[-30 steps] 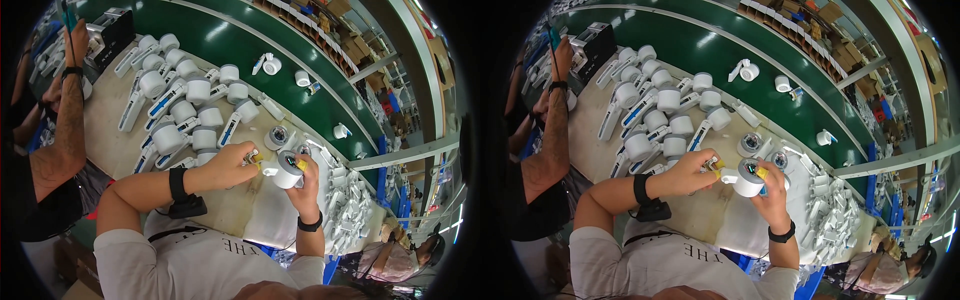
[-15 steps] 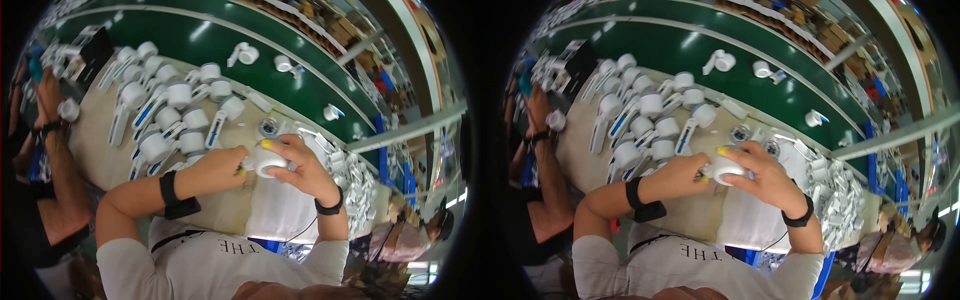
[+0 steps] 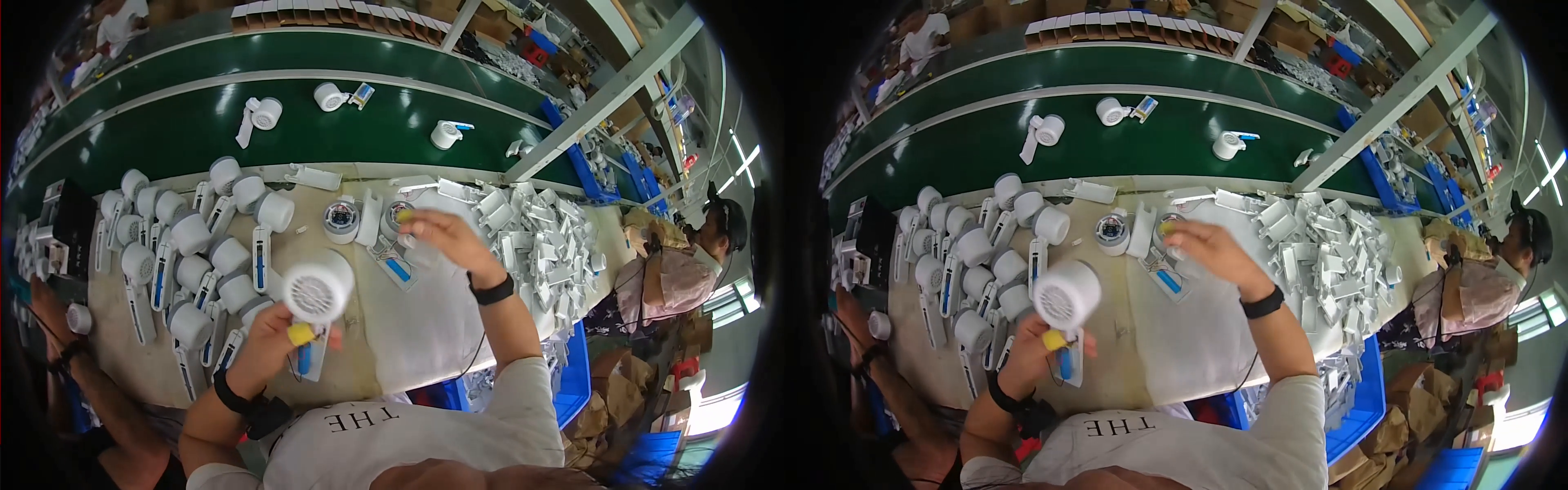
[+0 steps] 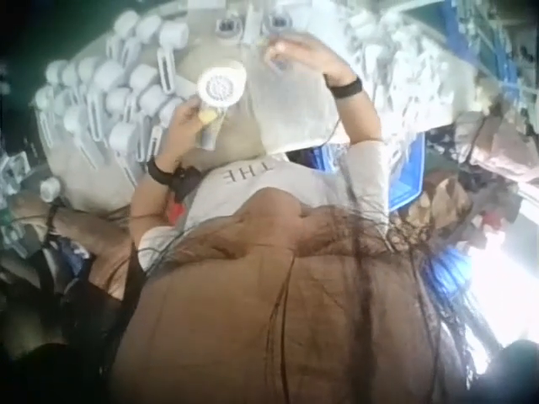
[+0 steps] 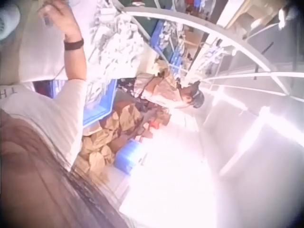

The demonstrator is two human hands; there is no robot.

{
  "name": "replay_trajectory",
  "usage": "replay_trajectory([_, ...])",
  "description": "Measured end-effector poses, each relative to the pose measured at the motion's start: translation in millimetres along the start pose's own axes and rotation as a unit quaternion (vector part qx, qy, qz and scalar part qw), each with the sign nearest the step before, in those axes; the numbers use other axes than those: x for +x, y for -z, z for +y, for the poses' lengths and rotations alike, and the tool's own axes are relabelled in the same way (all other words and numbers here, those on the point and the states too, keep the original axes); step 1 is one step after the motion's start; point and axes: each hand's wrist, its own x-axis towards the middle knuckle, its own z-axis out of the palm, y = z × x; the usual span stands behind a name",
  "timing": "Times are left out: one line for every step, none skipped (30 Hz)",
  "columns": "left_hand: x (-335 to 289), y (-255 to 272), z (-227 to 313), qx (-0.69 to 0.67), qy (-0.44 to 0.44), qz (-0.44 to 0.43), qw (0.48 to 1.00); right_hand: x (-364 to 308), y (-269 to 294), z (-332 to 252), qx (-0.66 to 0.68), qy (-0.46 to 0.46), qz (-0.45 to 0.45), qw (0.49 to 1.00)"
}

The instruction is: The person assembles handheld fans by picking up a fan head and a handle, fitting them together, and pressing the pieces to snap them into place before setting the finished product on a conveyor belt.

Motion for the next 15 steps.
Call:
replay_trajectory([0, 1, 6, -0.078, -0.075, 0.033, 0.994, 4, 21, 19, -0.211, 0.007, 0.128, 0.969])
replay_trajectory([0, 3, 11, -0.075, -0.08, 0.042, 0.993, 9, 41, 39, -0.363, -0.026, 0.243, 0.899])
replay_trajectory([1, 4, 14, -0.061, -0.099, 0.086, 0.989, 13, 52, 55, -0.473, -0.04, 0.241, 0.847])
replay_trajectory([3, 5, 17, -0.05, -0.119, 0.129, 0.983, 13, 61, 72, -0.497, -0.085, 0.221, 0.835])
replay_trajectory([6, 4, 18, -0.081, -0.126, 0.107, 0.983, 14, 69, 90, -0.542, -0.103, 0.195, 0.811])
replay_trajectory([9, 8, 18, -0.079, -0.136, 0.134, 0.979, 18, 66, 84, -0.527, -0.145, 0.175, 0.819])
replay_trajectory([14, 11, 18, -0.071, -0.119, 0.114, 0.984, 15, 77, 89, -0.539, -0.13, 0.128, 0.822])
replay_trajectory([16, 14, 17, -0.064, -0.101, 0.094, 0.988, 15, 77, 77, -0.519, -0.157, 0.14, 0.828])
replay_trajectory([19, 14, 16, -0.078, -0.108, 0.096, 0.986, 11, 90, 90, -0.524, -0.145, 0.144, 0.827])
replay_trajectory([22, 15, 15, -0.093, -0.114, 0.097, 0.984, 15, 83, 72, -0.562, -0.161, 0.134, 0.8])
replay_trajectory([25, 12, 15, -0.111, -0.128, 0.117, 0.979, 12, 81, 61, -0.546, -0.118, 0.181, 0.81])
replay_trajectory([26, 12, 13, -0.107, -0.132, 0.124, 0.978, 10, 75, 52, -0.506, -0.06, 0.261, 0.82])
replay_trajectory([27, 16, 8, -0.125, -0.152, 0.142, 0.97, 11, 64, 29, -0.459, -0.08, 0.313, 0.827])
replay_trajectory([30, 19, 4, -0.143, -0.172, 0.154, 0.962, 2, 59, 20, -0.407, -0.032, 0.372, 0.834])
replay_trajectory([29, 22, 3, -0.147, -0.175, 0.149, 0.962, -7, 55, 14, -0.281, -0.014, 0.412, 0.867])
